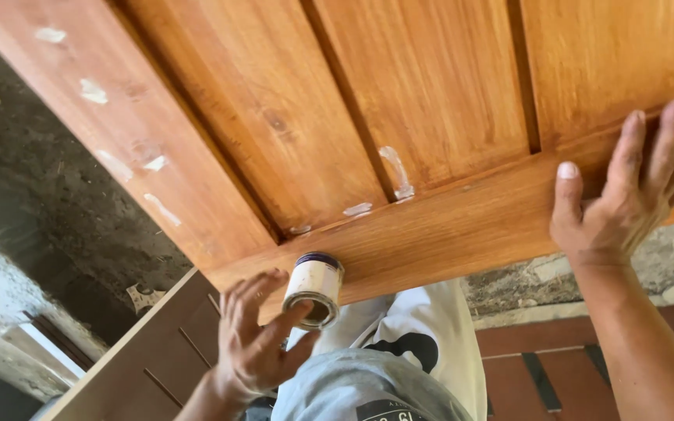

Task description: Applying wood putty or filler to a wooden door using fingers.

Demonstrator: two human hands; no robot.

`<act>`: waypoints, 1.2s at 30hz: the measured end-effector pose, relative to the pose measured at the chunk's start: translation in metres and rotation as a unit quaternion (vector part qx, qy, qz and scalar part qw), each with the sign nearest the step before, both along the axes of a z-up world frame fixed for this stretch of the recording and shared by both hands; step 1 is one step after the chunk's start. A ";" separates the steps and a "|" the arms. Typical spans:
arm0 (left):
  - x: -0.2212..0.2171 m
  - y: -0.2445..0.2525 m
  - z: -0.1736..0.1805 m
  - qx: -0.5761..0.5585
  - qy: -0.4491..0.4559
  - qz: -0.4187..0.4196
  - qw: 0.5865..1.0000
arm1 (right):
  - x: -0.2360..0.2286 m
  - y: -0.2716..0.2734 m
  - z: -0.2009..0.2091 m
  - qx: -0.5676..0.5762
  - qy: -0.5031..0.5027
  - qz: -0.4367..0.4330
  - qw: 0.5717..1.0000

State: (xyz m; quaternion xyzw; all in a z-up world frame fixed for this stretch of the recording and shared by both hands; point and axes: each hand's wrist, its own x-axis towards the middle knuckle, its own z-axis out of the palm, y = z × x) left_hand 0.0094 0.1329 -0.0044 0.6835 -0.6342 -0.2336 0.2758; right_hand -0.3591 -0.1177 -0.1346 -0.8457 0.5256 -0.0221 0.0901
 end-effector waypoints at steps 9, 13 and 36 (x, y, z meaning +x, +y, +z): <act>-0.023 0.044 -0.019 0.045 -0.039 0.071 0.996 | 0.012 0.007 0.015 -0.006 -0.041 0.013 0.999; -0.031 0.053 -0.030 0.067 -0.029 0.093 0.993 | 0.024 0.006 0.021 -0.002 -0.070 0.002 0.998; -0.028 0.067 -0.036 -0.003 0.065 0.244 0.968 | 0.013 0.010 0.016 -0.025 -0.018 0.051 0.998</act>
